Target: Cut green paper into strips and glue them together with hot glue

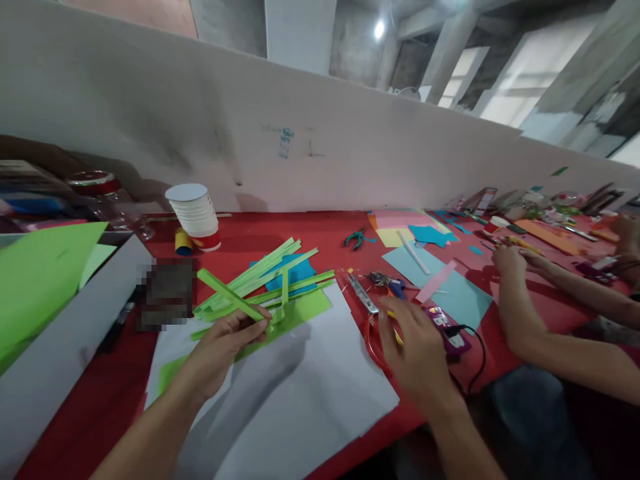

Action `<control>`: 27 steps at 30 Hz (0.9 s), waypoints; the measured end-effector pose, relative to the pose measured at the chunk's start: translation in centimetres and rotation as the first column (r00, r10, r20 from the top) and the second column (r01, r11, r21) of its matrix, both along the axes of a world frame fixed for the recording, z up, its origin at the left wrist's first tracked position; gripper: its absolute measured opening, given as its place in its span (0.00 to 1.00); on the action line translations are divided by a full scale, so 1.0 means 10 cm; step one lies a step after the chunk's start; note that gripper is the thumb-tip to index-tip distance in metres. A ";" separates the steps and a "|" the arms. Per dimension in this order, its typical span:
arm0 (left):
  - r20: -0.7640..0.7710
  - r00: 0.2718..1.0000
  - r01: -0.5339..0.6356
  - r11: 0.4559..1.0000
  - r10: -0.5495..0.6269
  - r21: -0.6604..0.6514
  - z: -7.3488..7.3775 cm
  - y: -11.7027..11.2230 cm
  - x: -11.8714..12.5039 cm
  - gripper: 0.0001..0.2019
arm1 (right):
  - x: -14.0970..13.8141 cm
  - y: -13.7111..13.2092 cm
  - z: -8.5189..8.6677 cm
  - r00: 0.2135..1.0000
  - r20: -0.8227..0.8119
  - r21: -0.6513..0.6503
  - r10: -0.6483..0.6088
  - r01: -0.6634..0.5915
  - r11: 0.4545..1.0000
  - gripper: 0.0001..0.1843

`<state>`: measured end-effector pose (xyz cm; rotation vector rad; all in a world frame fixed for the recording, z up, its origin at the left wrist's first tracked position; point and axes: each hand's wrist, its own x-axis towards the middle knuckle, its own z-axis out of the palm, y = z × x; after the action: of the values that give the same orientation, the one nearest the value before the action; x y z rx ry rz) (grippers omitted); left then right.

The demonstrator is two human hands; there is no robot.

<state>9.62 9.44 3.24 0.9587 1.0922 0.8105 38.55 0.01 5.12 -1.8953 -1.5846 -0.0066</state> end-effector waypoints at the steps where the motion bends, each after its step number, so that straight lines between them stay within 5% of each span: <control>1: -0.004 1.000 0.003 1.000 -0.003 0.012 0.00 0.00 0.00 0.18 | 0.03 0.09 0.00 0.996 0.070 -0.062 -0.061 0.066 0.996 0.13; 5: -0.001 1.000 -0.010 0.998 0.010 0.058 -0.01 -0.01 0.00 0.15 | 0.25 0.47 -0.02 0.912 0.302 -0.402 -0.279 0.387 0.830 0.15; 7: 0.011 1.000 -0.026 0.999 0.026 0.046 -0.01 0.00 0.00 0.15 | 0.36 0.59 -0.05 0.911 0.240 -0.477 -0.337 0.413 0.776 0.17; 10: 0.046 0.998 -0.047 0.999 0.046 0.009 -0.01 0.02 -0.01 0.16 | 0.49 0.67 -0.06 0.917 0.134 -0.511 -0.375 0.388 0.767 0.12; 17: -0.033 0.997 0.066 0.998 -0.066 0.007 -0.04 0.05 -0.05 0.12 | 0.44 0.61 0.14 0.847 -0.369 -0.408 -0.383 0.223 0.885 0.02; 19: -0.082 0.989 0.124 0.992 -0.125 -0.007 -0.04 0.05 -0.07 0.11 | 0.26 0.51 0.21 0.725 -0.639 -0.313 -0.257 0.060 0.948 0.07; 20: -0.102 0.984 0.145 0.989 -0.145 -0.016 -0.04 0.05 -0.07 0.10 | 0.15 0.45 0.23 0.602 -0.781 -0.245 -0.166 -0.051 0.968 0.11; 22: -0.130 0.975 0.176 0.984 -0.178 -0.031 -0.04 0.05 -0.06 0.08 | -0.08 0.30 0.23 0.402 -0.914 -0.161 -0.059 -0.226 0.961 0.17; 23: -0.138 0.972 0.188 0.981 -0.191 -0.038 -0.05 0.05 -0.06 0.07 | -0.19 0.23 0.21 0.365 -0.929 -0.172 -0.063 -0.273 0.947 0.17; 27: -0.161 0.956 0.234 0.969 -0.244 -0.077 -0.10 0.05 -0.06 0.06 | -0.52 -0.02 0.02 0.482 -0.874 -0.256 -0.061 -0.351 0.901 0.20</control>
<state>9.05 9.98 2.27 1.1025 1.1123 0.5046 33.31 -0.15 5.32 -1.5509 -1.0087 1.2825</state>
